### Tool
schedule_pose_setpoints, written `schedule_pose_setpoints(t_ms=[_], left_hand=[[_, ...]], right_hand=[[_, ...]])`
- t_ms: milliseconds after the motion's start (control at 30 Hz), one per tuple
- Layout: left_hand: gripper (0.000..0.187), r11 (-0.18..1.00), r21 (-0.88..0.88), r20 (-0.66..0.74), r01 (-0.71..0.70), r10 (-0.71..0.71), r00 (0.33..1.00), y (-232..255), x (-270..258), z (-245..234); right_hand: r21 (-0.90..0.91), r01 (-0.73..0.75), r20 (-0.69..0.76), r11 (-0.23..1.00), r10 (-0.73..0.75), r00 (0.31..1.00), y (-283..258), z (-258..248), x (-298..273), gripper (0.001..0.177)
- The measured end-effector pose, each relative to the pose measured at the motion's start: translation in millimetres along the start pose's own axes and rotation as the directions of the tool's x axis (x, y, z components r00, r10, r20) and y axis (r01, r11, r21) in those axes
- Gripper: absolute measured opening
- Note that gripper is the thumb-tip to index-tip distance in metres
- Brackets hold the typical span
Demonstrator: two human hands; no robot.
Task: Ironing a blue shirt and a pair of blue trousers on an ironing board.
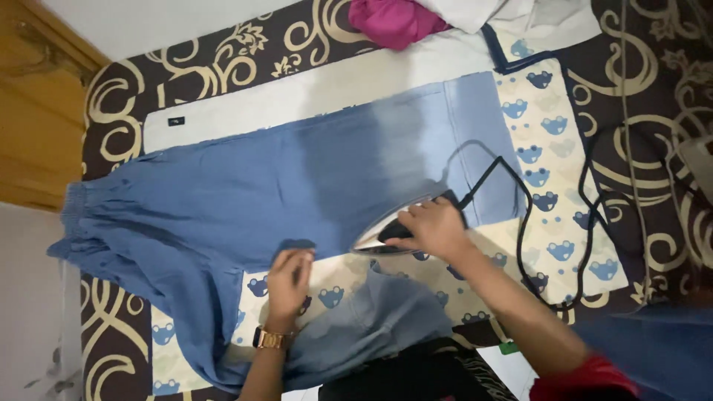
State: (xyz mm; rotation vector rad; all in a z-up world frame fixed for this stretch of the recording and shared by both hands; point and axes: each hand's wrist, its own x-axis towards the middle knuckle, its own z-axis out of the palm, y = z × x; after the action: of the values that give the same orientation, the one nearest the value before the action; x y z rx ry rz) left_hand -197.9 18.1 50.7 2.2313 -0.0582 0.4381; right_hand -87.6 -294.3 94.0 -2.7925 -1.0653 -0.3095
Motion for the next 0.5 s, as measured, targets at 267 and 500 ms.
schedule_pose_setpoints(t_ms=[267, 500], left_hand=[[0.024, 0.697, -0.62, -0.107, 0.36, -0.529, 0.842, -65, -8, 19], [0.014, 0.794, -0.412, -0.196, 0.448, -0.557, 0.807, -52, -3, 18]], right_hand=[[-0.037, -0.236, 0.071, 0.971, 0.238, 0.969, -87, 26, 19, 0.059], [-0.195, -0.397, 0.038, 0.897, 0.412, 0.91, -33, 26, 2, 0.067]])
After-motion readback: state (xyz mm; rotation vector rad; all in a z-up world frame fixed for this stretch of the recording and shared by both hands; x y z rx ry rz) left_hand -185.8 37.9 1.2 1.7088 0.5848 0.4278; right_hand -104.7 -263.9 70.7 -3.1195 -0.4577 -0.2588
